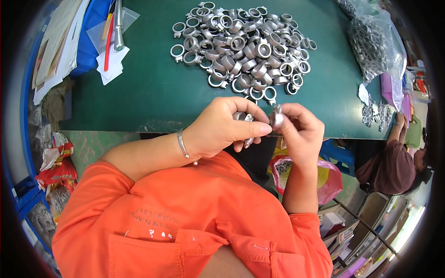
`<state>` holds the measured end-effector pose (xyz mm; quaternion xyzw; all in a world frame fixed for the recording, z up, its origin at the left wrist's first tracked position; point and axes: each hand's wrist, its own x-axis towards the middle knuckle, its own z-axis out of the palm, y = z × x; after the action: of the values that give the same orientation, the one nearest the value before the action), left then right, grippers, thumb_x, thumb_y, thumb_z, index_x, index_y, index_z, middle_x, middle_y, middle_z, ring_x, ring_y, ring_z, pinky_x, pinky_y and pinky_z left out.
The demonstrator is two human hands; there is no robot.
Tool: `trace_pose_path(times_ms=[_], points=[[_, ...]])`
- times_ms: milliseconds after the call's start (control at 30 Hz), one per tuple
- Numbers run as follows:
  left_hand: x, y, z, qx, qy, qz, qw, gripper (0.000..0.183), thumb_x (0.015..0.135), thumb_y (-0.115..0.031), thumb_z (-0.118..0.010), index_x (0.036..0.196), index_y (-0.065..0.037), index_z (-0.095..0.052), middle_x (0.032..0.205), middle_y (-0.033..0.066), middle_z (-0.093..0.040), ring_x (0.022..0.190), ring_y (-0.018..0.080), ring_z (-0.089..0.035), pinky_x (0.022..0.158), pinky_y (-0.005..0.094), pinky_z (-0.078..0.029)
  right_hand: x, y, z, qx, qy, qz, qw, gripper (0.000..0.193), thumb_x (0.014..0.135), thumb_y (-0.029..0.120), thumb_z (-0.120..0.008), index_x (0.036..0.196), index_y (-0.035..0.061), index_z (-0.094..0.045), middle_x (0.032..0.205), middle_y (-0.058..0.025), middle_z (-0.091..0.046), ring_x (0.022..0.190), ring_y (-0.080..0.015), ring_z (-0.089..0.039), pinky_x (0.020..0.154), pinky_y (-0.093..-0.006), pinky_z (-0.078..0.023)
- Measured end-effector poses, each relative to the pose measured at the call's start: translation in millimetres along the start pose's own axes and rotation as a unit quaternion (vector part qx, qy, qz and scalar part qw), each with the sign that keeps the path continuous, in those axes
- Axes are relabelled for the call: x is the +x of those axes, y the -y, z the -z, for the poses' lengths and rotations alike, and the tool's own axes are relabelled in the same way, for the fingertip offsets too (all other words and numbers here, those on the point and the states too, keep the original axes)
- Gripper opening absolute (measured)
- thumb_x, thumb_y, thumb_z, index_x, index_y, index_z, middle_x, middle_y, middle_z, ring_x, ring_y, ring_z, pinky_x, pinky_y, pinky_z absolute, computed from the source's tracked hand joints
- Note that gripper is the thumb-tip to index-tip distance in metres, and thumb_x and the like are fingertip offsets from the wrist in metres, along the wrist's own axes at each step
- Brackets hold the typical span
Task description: The person picks up metal rings from a pile on the table, examines them, and places some into a yellow bag while leaving others in the pile.
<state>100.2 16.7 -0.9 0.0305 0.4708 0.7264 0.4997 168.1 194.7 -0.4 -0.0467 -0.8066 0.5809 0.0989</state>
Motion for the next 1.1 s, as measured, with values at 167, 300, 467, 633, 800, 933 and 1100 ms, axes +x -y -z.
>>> trace_pose_path(times_ms=[167, 300, 467, 633, 800, 933, 1100], points=[[0, 6, 2, 0.134, 0.002, -0.114, 0.984, 0.009, 0.078, -0.003, -0.065, 0.086, 0.001, -0.063, 0.086, 0.0062, -0.058, 0.059, 0.0069, -0.055, 0.048, 0.0174, -0.043, -5, -1, -14, -0.040, -0.041, 0.141, 0.988, 0.016, 0.078, -0.010, -0.054, 0.090, -0.0020, -0.059, 0.086, -0.0121, -0.062, 0.079, -0.0196, -0.061, 0.071, -0.0288, -0.049], [0, 7, 3, 0.158, -0.014, -0.177, 0.971, 0.008, 0.076, 0.000, -0.066, 0.084, 0.000, -0.064, 0.090, 0.0047, -0.056, 0.062, 0.0067, -0.055, 0.050, 0.0174, -0.043, -9, 1, -14, 0.181, -0.035, -0.078, 0.980, 0.017, 0.089, -0.005, -0.043, 0.102, -0.0044, -0.054, 0.094, -0.0113, -0.061, 0.082, -0.0140, -0.060, 0.073, -0.0257, -0.050], [16, 23, 6, 0.261, -0.066, -0.293, 0.917, 0.007, 0.075, 0.000, -0.067, 0.081, 0.000, -0.064, 0.090, 0.0035, -0.057, 0.071, 0.0083, -0.055, 0.059, 0.0197, -0.046, -8, -19, -38, 0.011, -0.082, 0.035, 0.996, 0.014, 0.085, -0.008, -0.047, 0.093, -0.0022, -0.057, 0.088, -0.0081, -0.060, 0.079, -0.0148, -0.059, 0.069, -0.0250, -0.047], [9, 16, 7, 0.190, -0.120, -0.247, 0.943, 0.007, 0.075, 0.000, -0.066, 0.081, 0.000, -0.062, 0.085, 0.0035, -0.057, 0.073, 0.0091, -0.056, 0.063, 0.0206, -0.047, -6, -18, -36, 0.028, -0.094, 0.032, 0.995, 0.016, 0.080, -0.010, -0.049, 0.089, -0.0010, -0.058, 0.092, -0.0126, -0.059, 0.081, -0.0215, -0.059, 0.073, -0.0275, -0.047], [-6, 9, 15, 0.050, -0.129, -0.165, 0.977, 0.007, 0.078, 0.002, -0.062, 0.082, 0.000, -0.057, 0.083, 0.0064, -0.057, 0.066, 0.0102, -0.058, 0.053, 0.0216, -0.050, -9, -11, -17, -0.164, -0.068, 0.076, 0.981, 0.012, 0.080, -0.004, -0.055, 0.091, -0.0001, -0.060, 0.094, -0.0127, -0.058, 0.085, -0.0226, -0.057, 0.073, -0.0292, -0.046], [-11, 10, 15, 0.045, -0.128, -0.149, 0.980, 0.007, 0.079, 0.001, -0.062, 0.083, 0.001, -0.057, 0.081, 0.0065, -0.058, 0.065, 0.0101, -0.058, 0.052, 0.0211, -0.049, -10, -5, -13, -0.258, -0.024, 0.051, 0.965, 0.012, 0.077, -0.001, -0.060, 0.089, 0.0007, -0.061, 0.086, -0.0113, -0.056, 0.081, -0.0251, -0.056, 0.069, -0.0301, -0.045], [-18, 12, 15, 0.081, -0.102, -0.110, 0.985, 0.009, 0.080, -0.002, -0.063, 0.086, 0.002, -0.058, 0.078, 0.0071, -0.060, 0.063, 0.0090, -0.058, 0.051, 0.0202, -0.047, -1, 0, -8, -0.218, 0.055, 0.019, 0.974, 0.011, 0.074, -0.002, -0.062, 0.085, 0.0006, -0.062, 0.081, -0.0098, -0.057, 0.067, -0.0243, -0.058, 0.060, -0.0295, -0.047]])
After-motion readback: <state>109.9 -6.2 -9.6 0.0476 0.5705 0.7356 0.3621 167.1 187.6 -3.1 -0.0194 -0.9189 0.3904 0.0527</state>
